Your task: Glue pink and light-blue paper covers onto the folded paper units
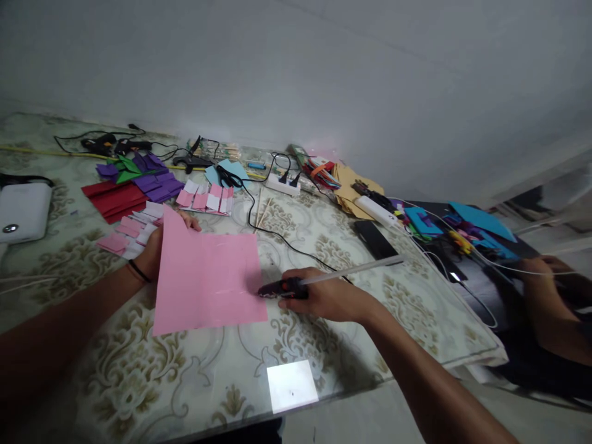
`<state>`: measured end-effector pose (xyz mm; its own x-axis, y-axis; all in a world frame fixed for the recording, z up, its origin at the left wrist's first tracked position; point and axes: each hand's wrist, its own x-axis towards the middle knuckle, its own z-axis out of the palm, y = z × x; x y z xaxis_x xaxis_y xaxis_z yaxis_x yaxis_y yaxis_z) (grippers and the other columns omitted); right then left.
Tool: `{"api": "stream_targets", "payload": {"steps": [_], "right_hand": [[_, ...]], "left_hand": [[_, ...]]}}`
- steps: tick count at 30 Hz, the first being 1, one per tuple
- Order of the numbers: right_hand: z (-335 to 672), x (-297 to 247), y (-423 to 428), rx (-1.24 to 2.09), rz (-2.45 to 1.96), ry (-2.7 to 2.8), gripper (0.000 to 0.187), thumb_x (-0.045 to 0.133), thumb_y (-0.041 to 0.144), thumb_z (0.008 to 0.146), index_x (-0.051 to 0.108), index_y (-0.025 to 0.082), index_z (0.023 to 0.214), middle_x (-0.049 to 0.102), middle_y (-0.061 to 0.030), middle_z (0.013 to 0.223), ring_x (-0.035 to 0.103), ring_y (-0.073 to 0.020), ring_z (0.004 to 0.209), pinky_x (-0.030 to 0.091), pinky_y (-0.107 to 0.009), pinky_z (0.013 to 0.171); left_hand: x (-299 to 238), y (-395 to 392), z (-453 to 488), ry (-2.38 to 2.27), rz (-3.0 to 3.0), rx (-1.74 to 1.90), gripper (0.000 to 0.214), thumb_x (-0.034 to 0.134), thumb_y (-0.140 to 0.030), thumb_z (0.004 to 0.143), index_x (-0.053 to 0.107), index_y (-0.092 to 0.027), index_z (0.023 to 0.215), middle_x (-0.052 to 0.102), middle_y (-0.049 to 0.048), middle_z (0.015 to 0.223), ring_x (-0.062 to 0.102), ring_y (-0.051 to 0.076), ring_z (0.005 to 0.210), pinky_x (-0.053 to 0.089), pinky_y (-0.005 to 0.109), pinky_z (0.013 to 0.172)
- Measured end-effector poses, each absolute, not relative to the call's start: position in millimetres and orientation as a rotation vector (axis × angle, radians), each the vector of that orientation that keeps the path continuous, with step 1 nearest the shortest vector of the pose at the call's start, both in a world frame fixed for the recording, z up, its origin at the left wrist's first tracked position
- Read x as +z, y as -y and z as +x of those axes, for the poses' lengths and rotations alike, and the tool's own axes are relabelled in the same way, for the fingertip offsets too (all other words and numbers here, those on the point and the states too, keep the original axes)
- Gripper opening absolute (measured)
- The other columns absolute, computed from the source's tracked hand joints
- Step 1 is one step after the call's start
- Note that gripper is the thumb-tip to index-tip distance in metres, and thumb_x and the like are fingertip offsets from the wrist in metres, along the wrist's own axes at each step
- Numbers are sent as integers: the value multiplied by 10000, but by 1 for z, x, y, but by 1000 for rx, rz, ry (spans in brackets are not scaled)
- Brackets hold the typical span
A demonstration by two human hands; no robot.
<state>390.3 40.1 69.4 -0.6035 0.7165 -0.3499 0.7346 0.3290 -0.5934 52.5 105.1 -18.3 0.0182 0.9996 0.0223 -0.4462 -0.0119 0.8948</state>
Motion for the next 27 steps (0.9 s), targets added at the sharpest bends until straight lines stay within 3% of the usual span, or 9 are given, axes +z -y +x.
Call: {"api": "stream_targets", "payload": {"steps": [4,8,14,17,19,22,24,27], "right_hand": [[403,74,-37,-1219,1426,-2490,418,656,602,966,758,206,1053,745,-52,922,701,-227,814,553,-302,735],[432,64,-44,-1044,1664,-2528,456,592,634,997,740,218,1110,746,-63,920,703,-238,813,555,-322,742],[484,23,-63,-573,2063,-2616,417,617,626,935,662,212,905,719,-73,796,664,-242,697,508,-332,641],[507,3,-73,-298,2155,-2681,281,626,442,891,700,189,986,764,-149,929,717,-291,789,565,-389,745],[520,-8,-78,-201,2175,-2684,252,607,314,836,713,178,1020,771,-180,1012,748,-325,879,592,-427,821],[537,-20,-80,-161,2149,-2664,365,597,217,763,717,171,1105,764,-191,1133,763,-342,1012,610,-459,924],[544,-21,-78,-167,2091,-2650,438,590,198,771,702,168,1194,744,-191,1236,754,-339,1111,606,-470,991],[542,-12,-71,-176,2003,-2682,436,562,232,879,665,163,1297,701,-206,1345,723,-341,1216,586,-499,1063]], "left_hand": [[-21,-108,54,-812,912,1416,317,622,-363,927,549,-213,657,594,34,746,560,204,738,491,333,768],[-27,-112,55,-793,962,1446,275,632,-361,889,560,-214,669,585,28,747,561,201,737,482,331,752],[-41,-121,51,-813,1122,1436,253,633,-430,872,622,-209,751,599,16,798,569,193,775,489,312,757],[-44,-120,48,-858,1252,1392,159,679,-326,819,689,-200,916,663,26,947,617,211,944,501,316,880],[-43,-115,48,-899,1327,1355,323,709,-229,770,695,-203,1092,686,47,1111,617,240,1113,494,340,978],[-38,-104,51,-1050,1666,1254,625,687,-145,752,594,-199,1368,597,117,1405,551,290,1328,509,407,1056],[-33,-94,56,-1202,2051,1123,696,665,-126,772,534,-167,1454,520,168,1509,491,322,1430,471,481,1159],[-28,-78,66,-1294,2427,874,609,610,-131,867,546,-141,1473,489,196,1589,449,342,1509,370,551,1271]]}}
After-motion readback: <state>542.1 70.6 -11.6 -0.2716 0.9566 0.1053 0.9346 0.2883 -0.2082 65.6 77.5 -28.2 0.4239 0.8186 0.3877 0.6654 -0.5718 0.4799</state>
